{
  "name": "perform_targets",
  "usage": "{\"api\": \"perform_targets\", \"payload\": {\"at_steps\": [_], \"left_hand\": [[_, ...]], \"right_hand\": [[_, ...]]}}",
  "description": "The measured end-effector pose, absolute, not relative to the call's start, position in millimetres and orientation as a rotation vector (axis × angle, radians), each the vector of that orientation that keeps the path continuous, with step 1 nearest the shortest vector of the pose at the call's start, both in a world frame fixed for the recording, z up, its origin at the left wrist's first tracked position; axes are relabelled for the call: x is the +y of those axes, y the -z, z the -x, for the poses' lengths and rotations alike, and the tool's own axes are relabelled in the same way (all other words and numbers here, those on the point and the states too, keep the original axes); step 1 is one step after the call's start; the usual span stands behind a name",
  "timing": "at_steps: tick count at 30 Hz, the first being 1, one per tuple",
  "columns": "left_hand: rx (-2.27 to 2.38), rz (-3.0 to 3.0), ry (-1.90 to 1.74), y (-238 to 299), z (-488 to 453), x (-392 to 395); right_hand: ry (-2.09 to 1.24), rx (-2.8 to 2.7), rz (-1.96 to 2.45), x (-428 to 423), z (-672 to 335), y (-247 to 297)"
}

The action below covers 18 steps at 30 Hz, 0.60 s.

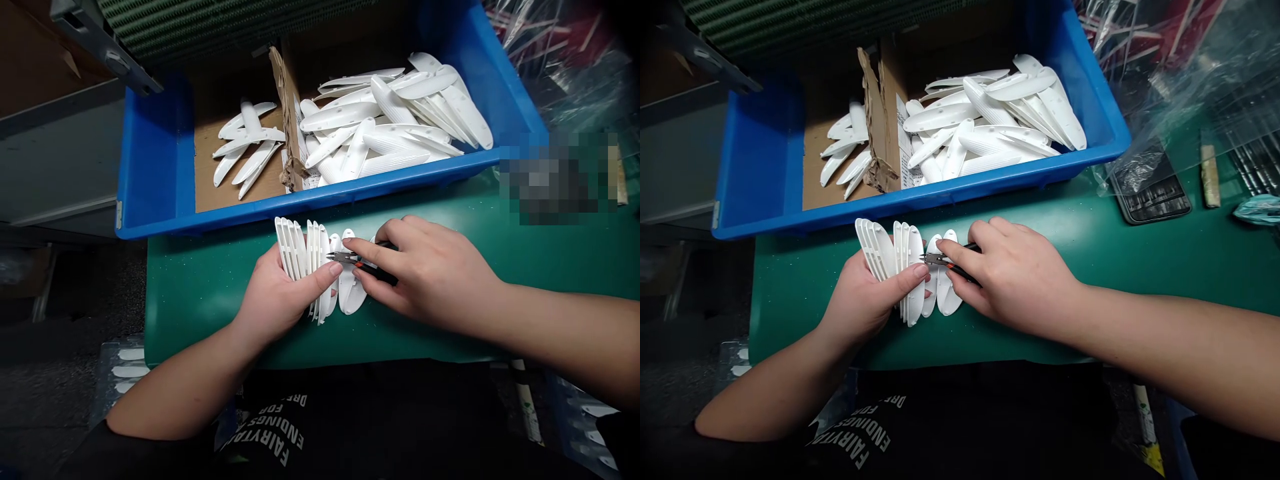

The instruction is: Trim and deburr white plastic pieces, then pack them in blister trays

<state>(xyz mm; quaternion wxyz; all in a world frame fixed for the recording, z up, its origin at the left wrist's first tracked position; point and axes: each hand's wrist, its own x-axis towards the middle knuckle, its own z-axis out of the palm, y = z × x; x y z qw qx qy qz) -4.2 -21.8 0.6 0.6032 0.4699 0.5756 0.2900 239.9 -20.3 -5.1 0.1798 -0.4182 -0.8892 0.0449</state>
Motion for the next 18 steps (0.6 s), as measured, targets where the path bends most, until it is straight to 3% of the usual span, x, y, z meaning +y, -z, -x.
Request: {"api": "perform_targets", "payload": {"at_steps": [18], "left_hand": [[1.489, -1.266, -0.725, -8.0, -3.8, -25.2]], "right_hand": [[-0.094, -2.606, 1.164, -23.4, -241.4, 5.5]]}}
